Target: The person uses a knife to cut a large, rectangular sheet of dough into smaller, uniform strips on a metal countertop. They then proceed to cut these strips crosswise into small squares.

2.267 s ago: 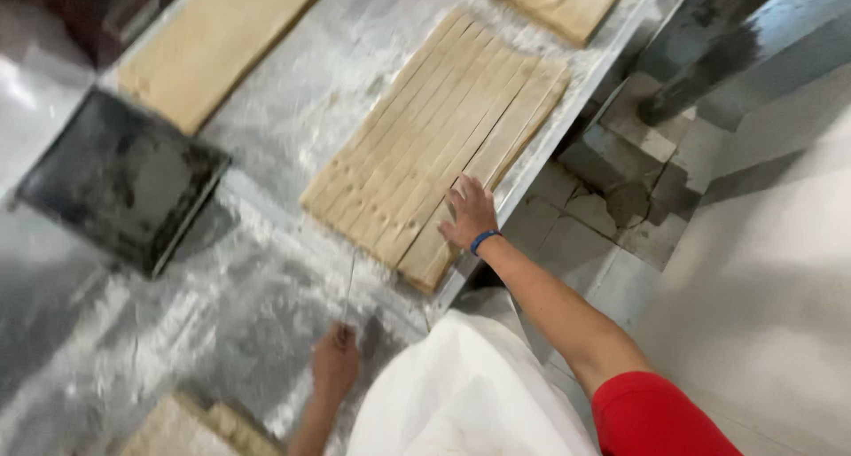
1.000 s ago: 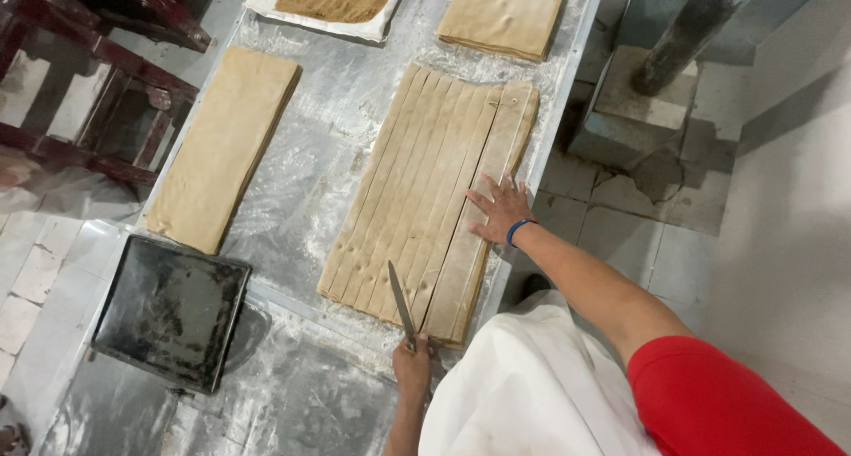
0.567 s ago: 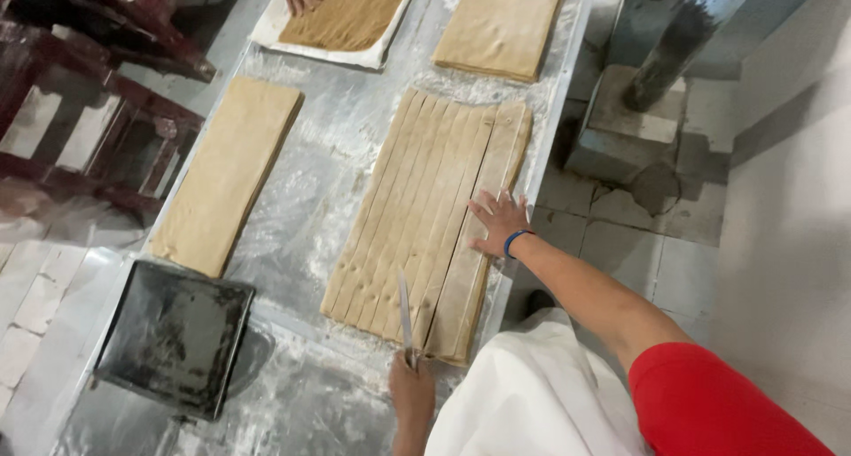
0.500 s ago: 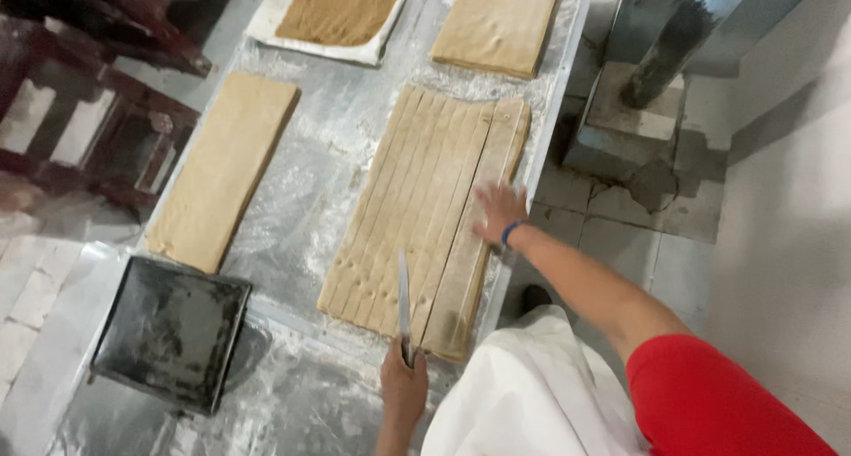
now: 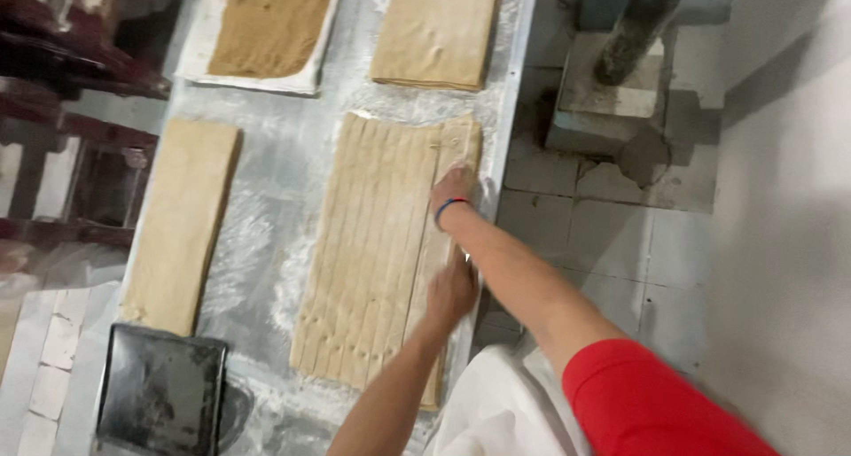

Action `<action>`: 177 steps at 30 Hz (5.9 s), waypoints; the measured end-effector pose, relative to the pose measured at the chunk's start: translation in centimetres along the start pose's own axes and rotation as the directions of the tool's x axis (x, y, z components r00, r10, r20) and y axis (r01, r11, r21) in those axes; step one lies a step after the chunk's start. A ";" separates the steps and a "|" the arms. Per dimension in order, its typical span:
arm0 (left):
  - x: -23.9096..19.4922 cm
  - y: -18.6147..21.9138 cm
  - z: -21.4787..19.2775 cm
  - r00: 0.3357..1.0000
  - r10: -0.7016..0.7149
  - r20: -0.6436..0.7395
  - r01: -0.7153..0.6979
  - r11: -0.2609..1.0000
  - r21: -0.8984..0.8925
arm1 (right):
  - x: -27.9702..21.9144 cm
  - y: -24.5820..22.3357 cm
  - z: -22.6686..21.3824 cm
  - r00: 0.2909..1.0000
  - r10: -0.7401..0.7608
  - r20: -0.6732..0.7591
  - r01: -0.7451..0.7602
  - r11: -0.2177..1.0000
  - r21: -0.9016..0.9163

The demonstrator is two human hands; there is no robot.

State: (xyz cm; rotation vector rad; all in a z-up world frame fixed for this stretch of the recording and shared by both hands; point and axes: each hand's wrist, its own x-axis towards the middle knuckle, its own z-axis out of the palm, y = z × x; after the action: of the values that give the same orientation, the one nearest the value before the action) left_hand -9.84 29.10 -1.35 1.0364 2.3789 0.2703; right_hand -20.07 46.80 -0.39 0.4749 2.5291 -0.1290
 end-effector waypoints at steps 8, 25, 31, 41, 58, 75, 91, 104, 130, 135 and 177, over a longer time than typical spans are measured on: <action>12.8 1.9 -0.5 0.971 -0.022 -0.239 0.002 0.997 -0.083 | 1.3 0.0 -5.1 0.976 -0.102 0.192 0.098 0.995 0.030; 14.4 5.0 -7.0 0.985 -0.112 -0.128 0.104 0.992 -0.069 | -0.3 0.1 -8.1 0.953 -0.030 0.300 0.048 0.997 -0.053; -0.5 3.1 -7.2 0.960 -0.280 -0.003 0.280 0.960 -0.012 | -0.1 0.0 -7.1 0.979 0.035 0.199 -0.018 0.996 -0.088; -12.0 0.5 -5.7 0.969 -0.243 -0.036 0.242 0.969 -0.044 | -3.2 -3.7 2.0 0.980 0.197 -0.032 -0.195 0.979 0.051; -25.0 -3.3 -2.9 0.952 -0.303 -0.030 0.302 0.952 -0.043 | -17.6 -12.5 3.7 0.995 0.096 0.030 -0.098 0.989 0.108; -30.6 -7.8 1.5 0.953 -0.303 0.001 0.301 0.946 -0.119 | -31.9 -17.6 19.3 0.763 0.072 -0.642 0.383 0.751 0.539; -43.5 -10.7 6.7 0.919 -0.349 0.185 0.371 0.922 -0.107 | -34.8 -14.5 18.0 0.624 -0.119 -0.772 0.646 0.634 0.424; -41.5 -8.5 -0.5 0.842 -0.463 -0.277 0.274 0.809 -0.520 | -28.7 -13.3 19.1 0.829 -0.263 -0.494 0.505 0.730 0.460; -24.5 5.5 -3.6 0.508 -0.840 -0.190 0.492 0.464 -0.736 | -12.8 2.4 8.1 0.826 -0.041 -0.563 0.330 0.844 0.423; -24.2 7.7 -3.5 0.466 -0.839 -0.280 0.447 0.497 -0.744 | -8.3 8.2 10.7 0.651 -0.114 -0.750 0.573 0.722 0.388; -10.7 -0.5 7.3 0.354 -0.749 -0.560 0.203 0.646 -0.736 | -4.0 10.9 9.5 0.781 -0.212 -0.588 0.601 0.514 0.612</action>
State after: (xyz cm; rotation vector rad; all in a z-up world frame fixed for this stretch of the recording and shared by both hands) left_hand -0.15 20.78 -3.50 -0.3262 2.9529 1.4225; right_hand -8.22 53.93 -6.12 0.1692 2.8800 -1.5511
